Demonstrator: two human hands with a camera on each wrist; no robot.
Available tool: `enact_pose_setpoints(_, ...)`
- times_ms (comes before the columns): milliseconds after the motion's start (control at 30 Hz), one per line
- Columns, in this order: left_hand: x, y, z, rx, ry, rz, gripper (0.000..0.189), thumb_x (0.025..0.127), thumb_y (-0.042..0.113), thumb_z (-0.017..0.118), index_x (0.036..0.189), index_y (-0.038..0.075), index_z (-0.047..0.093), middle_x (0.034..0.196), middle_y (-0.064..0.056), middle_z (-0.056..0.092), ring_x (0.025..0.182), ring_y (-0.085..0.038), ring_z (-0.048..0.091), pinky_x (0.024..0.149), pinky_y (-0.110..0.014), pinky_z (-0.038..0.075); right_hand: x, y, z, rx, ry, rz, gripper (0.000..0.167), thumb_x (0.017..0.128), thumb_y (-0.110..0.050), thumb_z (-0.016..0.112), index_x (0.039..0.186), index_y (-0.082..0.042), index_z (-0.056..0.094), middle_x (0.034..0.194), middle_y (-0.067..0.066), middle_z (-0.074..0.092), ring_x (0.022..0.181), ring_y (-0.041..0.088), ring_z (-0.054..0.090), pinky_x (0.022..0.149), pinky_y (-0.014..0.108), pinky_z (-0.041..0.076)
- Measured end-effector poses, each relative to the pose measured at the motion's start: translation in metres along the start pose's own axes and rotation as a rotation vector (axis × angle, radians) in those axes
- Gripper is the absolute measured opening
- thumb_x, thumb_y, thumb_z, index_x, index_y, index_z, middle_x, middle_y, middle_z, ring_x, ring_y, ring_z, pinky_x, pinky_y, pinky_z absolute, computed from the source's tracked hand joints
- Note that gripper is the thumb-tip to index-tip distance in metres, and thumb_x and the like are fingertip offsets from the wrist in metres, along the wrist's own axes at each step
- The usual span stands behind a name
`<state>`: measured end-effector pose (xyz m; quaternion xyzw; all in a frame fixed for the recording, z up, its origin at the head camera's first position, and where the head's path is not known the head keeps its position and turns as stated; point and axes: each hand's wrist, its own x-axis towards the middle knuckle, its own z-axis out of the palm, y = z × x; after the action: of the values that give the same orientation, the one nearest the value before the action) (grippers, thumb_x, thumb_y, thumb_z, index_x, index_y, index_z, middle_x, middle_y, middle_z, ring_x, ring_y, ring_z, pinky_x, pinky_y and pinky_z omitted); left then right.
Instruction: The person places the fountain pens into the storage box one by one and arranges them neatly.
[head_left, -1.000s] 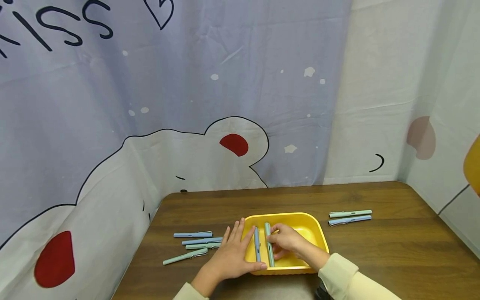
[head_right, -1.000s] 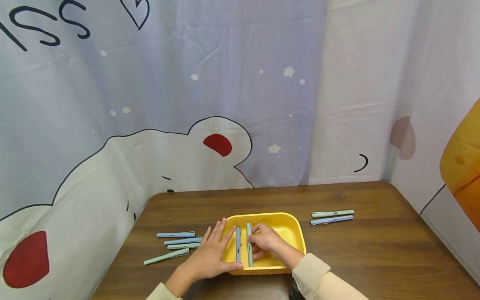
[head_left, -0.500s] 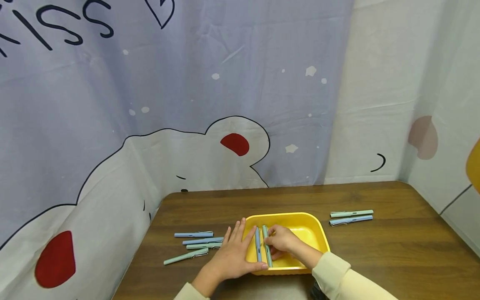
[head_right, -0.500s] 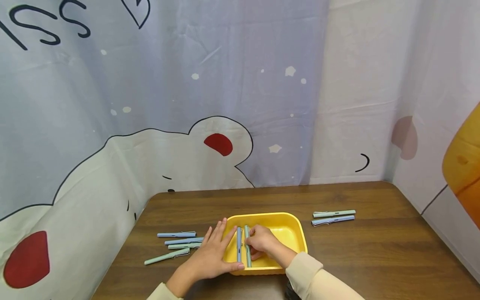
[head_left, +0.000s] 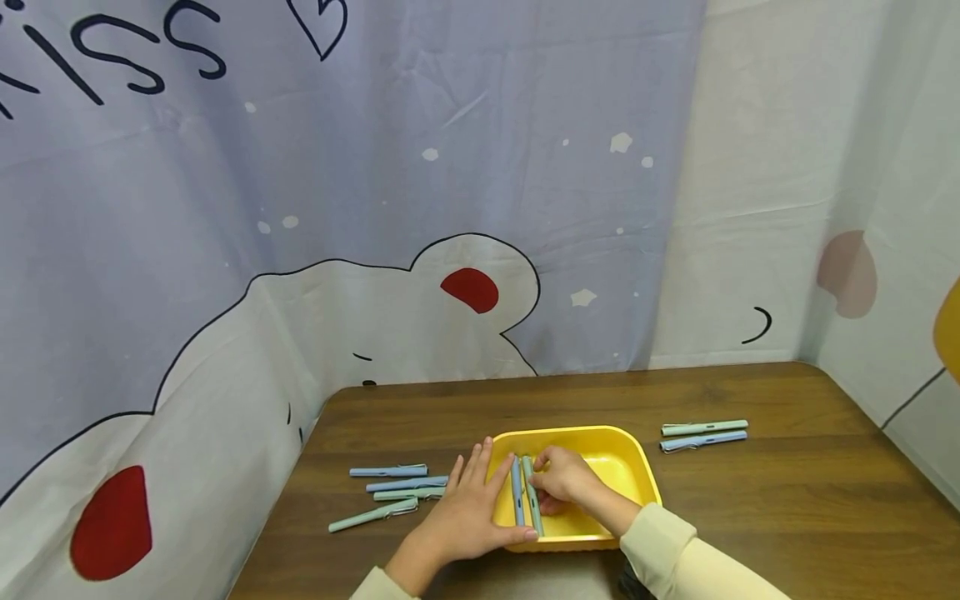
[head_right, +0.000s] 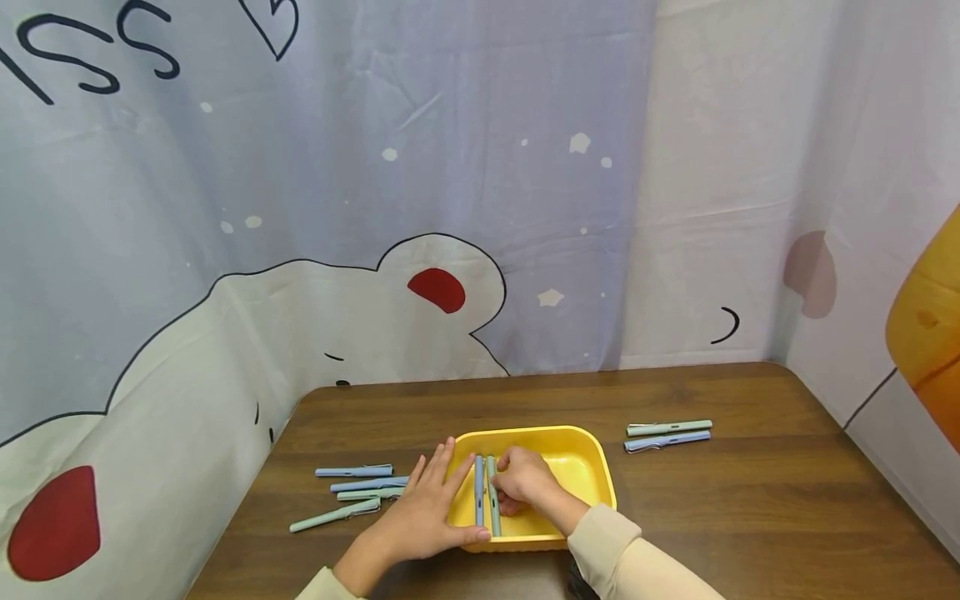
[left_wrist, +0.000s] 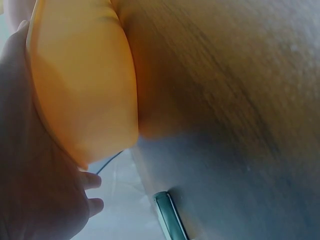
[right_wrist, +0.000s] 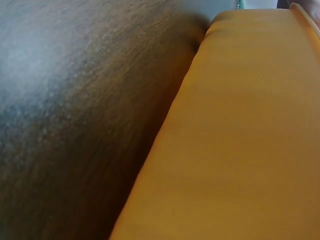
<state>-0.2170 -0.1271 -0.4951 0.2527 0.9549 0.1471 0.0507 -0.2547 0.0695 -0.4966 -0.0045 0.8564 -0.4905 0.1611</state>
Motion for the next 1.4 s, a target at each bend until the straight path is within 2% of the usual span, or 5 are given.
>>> enact_pose_setpoints(267,0.002,0.000,0.001,0.008,0.007,0.014,0.106,0.083,0.081,0.056,0.162,0.017,0.027,0.169,-0.018,0.003,0.155,-0.039,0.010,0.122,-0.062,0.011,-0.001,0.005,-0.002,0.017,-0.029,0.012,0.007,0.097,-0.004,0.064,0.098,0.001,0.060,0.067,0.013,0.066,0.048,0.016,0.066,0.048,0.030,0.057)
enact_pose_setpoints(433,0.003,0.000,0.003,0.005,-0.001,0.017,0.106,0.084,0.081,0.056,0.162,0.016,0.026,0.169,-0.019,0.002,0.155,-0.039,0.010,0.122,-0.062,0.011,-0.006,0.004,-0.003,-0.044,-0.078,0.009,0.015,0.094,-0.006,0.067,0.082,-0.002,0.059,0.065,0.012,0.064,0.047,0.016,0.066,0.047,0.029,0.057)
enact_pose_setpoints(800,0.001,0.001,0.002,0.002,-0.006,0.024,0.107,0.084,0.080,0.057,0.162,0.015,0.025,0.169,-0.019,0.000,0.155,-0.040,0.009,0.122,-0.063,0.010,-0.013,0.002,0.000,-0.052,-0.122,0.012,0.019,0.094,-0.007,0.069,0.079,-0.002,0.058,0.065,0.013,0.065,0.050,0.019,0.069,0.047,0.029,0.057)
enact_pose_setpoints(1133,0.002,0.000,-0.003,0.011,0.008,0.024,0.107,0.083,0.082,0.055,0.162,0.016,0.026,0.169,-0.019,0.002,0.155,-0.039,0.009,0.122,-0.062,0.010,-0.024,-0.010,-0.013,-0.065,-0.119,-0.022,0.016,0.093,-0.008,0.070,0.096,-0.001,0.056,0.066,0.014,0.066,0.050,0.021,0.067,0.049,0.034,0.058)
enact_pose_setpoints(1400,0.001,0.000,-0.004,-0.001,0.000,0.016,0.108,0.082,0.082,0.056,0.162,0.015,0.027,0.169,-0.020,0.004,0.155,-0.039,0.010,0.122,-0.062,0.010,-0.035,-0.013,-0.036,-0.121,-0.111,-0.054,0.032,0.090,-0.010,0.073,0.118,-0.001,0.060,0.083,0.009,0.068,0.063,0.024,0.068,0.054,0.038,0.059)
